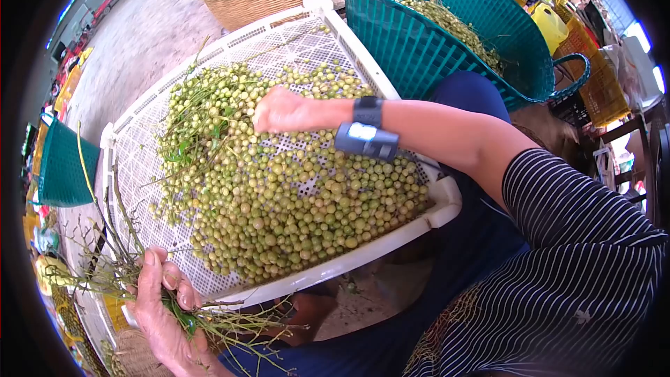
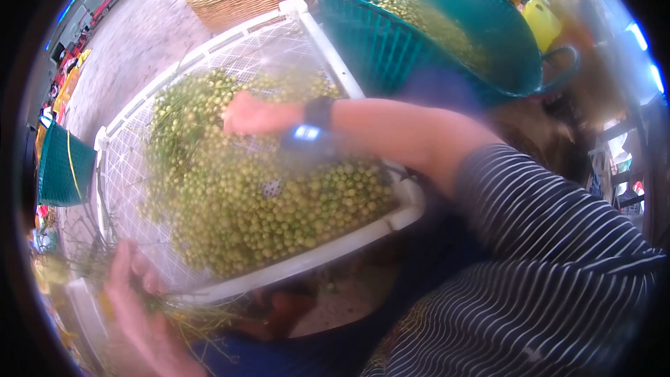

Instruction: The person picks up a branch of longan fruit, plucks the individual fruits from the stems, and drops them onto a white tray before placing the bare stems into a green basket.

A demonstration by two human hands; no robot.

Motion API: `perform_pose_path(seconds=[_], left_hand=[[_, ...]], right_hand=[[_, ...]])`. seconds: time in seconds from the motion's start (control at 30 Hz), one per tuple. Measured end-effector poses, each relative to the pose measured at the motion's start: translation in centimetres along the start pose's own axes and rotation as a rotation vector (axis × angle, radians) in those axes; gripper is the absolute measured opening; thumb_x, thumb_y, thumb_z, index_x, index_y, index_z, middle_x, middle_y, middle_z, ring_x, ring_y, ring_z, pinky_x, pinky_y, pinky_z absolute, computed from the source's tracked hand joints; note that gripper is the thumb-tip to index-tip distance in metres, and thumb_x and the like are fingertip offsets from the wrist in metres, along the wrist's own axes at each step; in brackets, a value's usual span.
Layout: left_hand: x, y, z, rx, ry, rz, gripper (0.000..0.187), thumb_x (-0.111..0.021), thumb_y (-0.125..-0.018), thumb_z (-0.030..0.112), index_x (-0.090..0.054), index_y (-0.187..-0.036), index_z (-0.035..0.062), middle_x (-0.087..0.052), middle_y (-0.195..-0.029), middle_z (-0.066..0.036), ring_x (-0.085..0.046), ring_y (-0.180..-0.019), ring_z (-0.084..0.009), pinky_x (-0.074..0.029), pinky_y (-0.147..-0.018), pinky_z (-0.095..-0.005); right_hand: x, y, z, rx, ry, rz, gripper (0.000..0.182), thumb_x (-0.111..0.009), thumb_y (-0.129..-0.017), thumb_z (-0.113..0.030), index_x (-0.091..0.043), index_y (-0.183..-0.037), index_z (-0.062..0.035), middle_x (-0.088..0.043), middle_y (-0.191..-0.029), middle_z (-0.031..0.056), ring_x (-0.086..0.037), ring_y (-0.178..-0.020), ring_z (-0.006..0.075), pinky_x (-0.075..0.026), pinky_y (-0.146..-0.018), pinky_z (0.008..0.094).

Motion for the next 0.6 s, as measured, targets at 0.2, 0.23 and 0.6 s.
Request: perform_pose_path(seconds=[0.2,0.23,0.6], left_hand=[[-1.3,2.1,0.9,-0.073,-0.174,0.075,0.032,-0.063,-0.078,0.032,-0.055,-0.091,0.0038,-0.044,-0.067,0.003,-0.037,-0.054,-0.0054,-0.028,-0.05,-0.0195],[-1.0,1.8,0.9,-0.073,-0.177,0.074,0.032,-0.063,-0.078,0.032,-0.055,-0.091,0.0038,-0.044,-0.067,0.003,-0.037,-0.054,-0.0054,-0.028,-0.05,-0.0195],[-0.5,0.9,0.1,-0.114,-0.107,-0.018,0.032,-0.062,-0.079,0.032,-0.056,-0.092,0.0043,-0.044,-0.067,0.003,-0.036,-0.054,-0.0054,-0.028,-0.049,-0.0197]], right_hand=[[0.0,0.5,0.7,-0.305,-0.74,-0.027,0.03,-0.049,-0.08,-0.015,-0.052,-0.052,-0.0038,-0.047,-0.048,0.0013,-0.038,-0.036,0.0092,-0.029,-0.034,0.0253],[-1.0,-0.5,1.2,-0.305,-0.743,-0.025,0.03,-0.049,-0.08,-0.015,-0.052,-0.052,-0.0038,-0.047,-0.048,0.0013,-0.038,-0.036,0.0092,-0.029,-0.034,0.0253],[-2.3,-1.7,-0.1,-0.024,0.453,0.037,0.018,-0.052,-0.069,-0.014,-0.059,-0.057,-0.0036,-0.055,-0.054,0.0126,-0.053,-0.045,0.027,-0.045,-0.044,0.0383]])
Point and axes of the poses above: each hand's wrist, its own y-axis away from the middle knuckle, its own x-axis out of the back of the hand, z = x × y, the point moved 3 cm from there along -y, towards the middle knuckle
